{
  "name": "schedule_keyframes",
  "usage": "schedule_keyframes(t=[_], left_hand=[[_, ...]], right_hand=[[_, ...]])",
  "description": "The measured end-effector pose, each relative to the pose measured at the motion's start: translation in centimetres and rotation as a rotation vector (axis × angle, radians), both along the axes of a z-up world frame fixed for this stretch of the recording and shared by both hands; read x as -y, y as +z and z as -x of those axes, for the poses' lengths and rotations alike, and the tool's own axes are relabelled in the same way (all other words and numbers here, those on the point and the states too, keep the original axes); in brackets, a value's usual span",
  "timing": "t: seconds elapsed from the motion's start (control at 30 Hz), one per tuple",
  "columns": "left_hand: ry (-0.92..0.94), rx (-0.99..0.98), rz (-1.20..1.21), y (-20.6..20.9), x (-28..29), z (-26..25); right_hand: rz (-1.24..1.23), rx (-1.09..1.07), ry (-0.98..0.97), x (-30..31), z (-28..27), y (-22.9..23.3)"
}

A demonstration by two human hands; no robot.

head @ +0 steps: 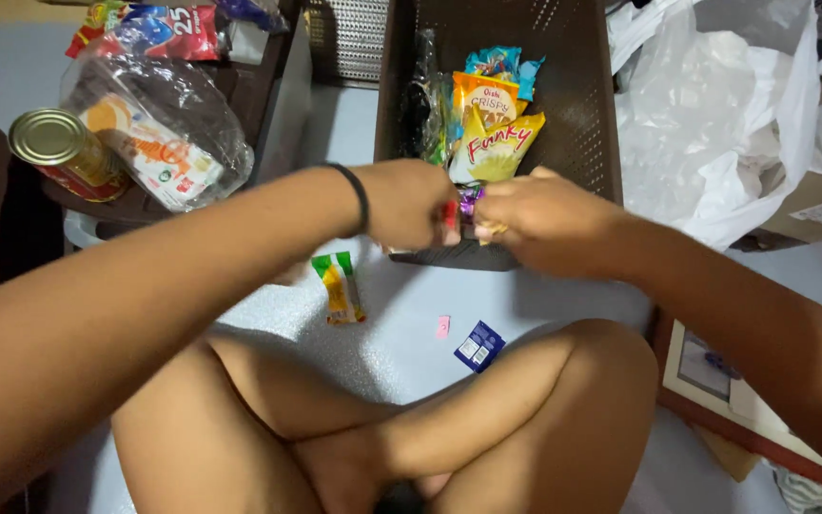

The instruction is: Organizing various snack bags, canned items, and other household goods into plastic bins and baskets while sitting on the floor.

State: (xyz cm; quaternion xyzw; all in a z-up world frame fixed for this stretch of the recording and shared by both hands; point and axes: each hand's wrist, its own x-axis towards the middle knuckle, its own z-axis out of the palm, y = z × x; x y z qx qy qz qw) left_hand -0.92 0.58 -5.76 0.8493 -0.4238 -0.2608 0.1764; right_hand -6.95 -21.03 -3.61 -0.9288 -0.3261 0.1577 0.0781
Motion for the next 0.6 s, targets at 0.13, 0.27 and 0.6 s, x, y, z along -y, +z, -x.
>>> schedule_keyframes(t=[0.13, 0.27, 0.6], left_hand=[[0.106, -0.395, 0.159, 0.3, -1.1, -0.7], [0.256, -0.532, 0.317, 1.1, -1.2, -1.4], [0.284, -1.117, 0.949, 10.2, 7.6, -2.8]], right_hand=[[-0.15, -0.137, -0.183, 1.3, -0.5, 0.5], [-0.78, -0.377, -0.383, 4.2, -1.4, -0.5], [-1.411, 0.39, -1.163, 23.0, 0.3, -4.1]])
